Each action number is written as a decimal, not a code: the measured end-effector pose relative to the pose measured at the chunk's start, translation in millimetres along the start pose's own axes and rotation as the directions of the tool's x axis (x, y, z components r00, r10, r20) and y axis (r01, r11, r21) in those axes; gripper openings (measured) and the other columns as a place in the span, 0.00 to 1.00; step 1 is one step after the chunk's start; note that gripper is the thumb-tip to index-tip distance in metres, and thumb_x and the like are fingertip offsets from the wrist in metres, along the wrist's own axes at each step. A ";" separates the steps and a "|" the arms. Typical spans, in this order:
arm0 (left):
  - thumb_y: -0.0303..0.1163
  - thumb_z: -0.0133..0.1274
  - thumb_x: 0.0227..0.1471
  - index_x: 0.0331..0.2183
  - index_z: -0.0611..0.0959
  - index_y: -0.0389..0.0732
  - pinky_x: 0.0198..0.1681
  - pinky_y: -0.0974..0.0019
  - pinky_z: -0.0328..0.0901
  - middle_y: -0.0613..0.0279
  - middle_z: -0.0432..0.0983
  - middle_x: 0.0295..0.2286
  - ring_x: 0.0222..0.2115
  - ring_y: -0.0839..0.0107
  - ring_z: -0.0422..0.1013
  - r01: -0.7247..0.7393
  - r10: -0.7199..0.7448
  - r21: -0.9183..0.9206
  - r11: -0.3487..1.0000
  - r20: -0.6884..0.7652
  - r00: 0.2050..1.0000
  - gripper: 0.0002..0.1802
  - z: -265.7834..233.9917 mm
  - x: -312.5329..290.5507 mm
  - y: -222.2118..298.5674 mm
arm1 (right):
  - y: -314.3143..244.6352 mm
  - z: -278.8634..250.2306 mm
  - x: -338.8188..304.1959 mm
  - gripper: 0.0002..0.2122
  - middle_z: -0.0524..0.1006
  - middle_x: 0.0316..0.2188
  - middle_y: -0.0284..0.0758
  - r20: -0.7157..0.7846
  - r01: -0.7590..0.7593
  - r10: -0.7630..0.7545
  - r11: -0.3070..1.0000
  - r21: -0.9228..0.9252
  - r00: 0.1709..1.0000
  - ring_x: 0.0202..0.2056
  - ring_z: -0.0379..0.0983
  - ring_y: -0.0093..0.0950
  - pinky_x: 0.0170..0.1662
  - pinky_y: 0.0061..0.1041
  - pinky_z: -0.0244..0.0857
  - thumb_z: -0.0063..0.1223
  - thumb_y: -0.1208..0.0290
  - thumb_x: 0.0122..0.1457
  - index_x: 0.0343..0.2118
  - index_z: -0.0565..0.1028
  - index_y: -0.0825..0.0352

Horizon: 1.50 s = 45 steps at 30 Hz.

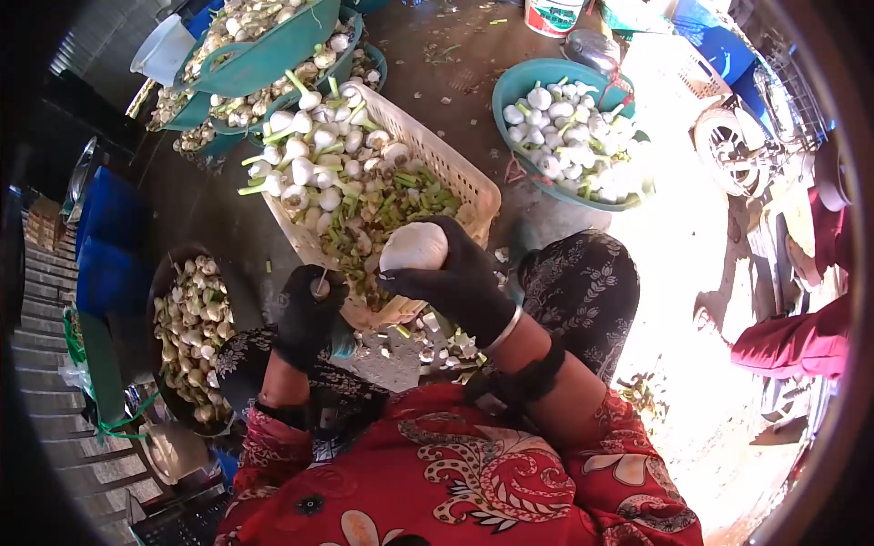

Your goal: The person retrieves garlic bulbs from a plastic crate, trims the roots and stems with a cleaver, and places the cleaned garlic into a green bowl. They occasionally peel away outer skins by hand and clear debris from the crate to reach more bulbs.

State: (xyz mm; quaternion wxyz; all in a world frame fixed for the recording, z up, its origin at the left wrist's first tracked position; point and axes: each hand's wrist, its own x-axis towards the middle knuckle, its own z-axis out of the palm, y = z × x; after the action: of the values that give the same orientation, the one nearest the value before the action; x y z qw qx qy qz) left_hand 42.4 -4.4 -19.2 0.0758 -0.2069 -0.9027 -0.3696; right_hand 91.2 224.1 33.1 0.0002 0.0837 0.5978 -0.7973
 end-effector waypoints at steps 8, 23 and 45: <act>0.22 0.56 0.43 0.29 0.76 0.37 0.24 0.74 0.64 0.65 0.73 0.22 0.22 0.78 0.70 0.544 -0.331 -0.625 0.560 0.434 0.838 0.07 -5.0 -9.1 71.9 | -9.9 -22.5 8.4 0.26 0.69 0.38 0.37 0.096 -0.132 0.094 0.819 0.559 0.991 0.40 0.69 0.31 0.42 0.31 0.68 0.57 0.79 0.45 0.48 0.60 0.65; 0.26 0.55 0.44 0.28 0.75 0.37 0.27 0.73 0.65 0.65 0.73 0.22 0.23 0.77 0.70 0.519 -0.495 -0.538 0.664 0.203 0.845 0.06 52.5 -13.1 10.3 | 11.6 -8.8 15.9 0.17 0.71 0.37 0.39 0.249 -0.279 0.131 0.539 0.794 0.960 0.38 0.68 0.39 0.41 0.37 0.65 0.53 0.62 0.48 0.40 0.68 0.65; 0.19 0.57 0.41 0.31 0.77 0.36 0.31 0.72 0.66 0.62 0.74 0.28 0.28 0.72 0.71 0.446 -0.537 -0.673 0.590 0.085 0.839 0.10 -40.1 28.8 -2.2 | 167.0 76.2 286.4 0.10 0.75 0.27 0.39 -0.063 -0.072 0.039 0.725 -0.685 0.997 0.28 0.72 0.35 0.33 0.30 0.65 0.51 0.70 0.46 0.32 0.70 0.68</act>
State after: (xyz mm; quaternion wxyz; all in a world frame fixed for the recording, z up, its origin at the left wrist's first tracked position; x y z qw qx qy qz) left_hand 14.8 -24.7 16.4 -0.0515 0.0616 -0.7227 -0.6864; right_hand -184.6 132.3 -143.7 0.0418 0.1130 0.8471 -0.5175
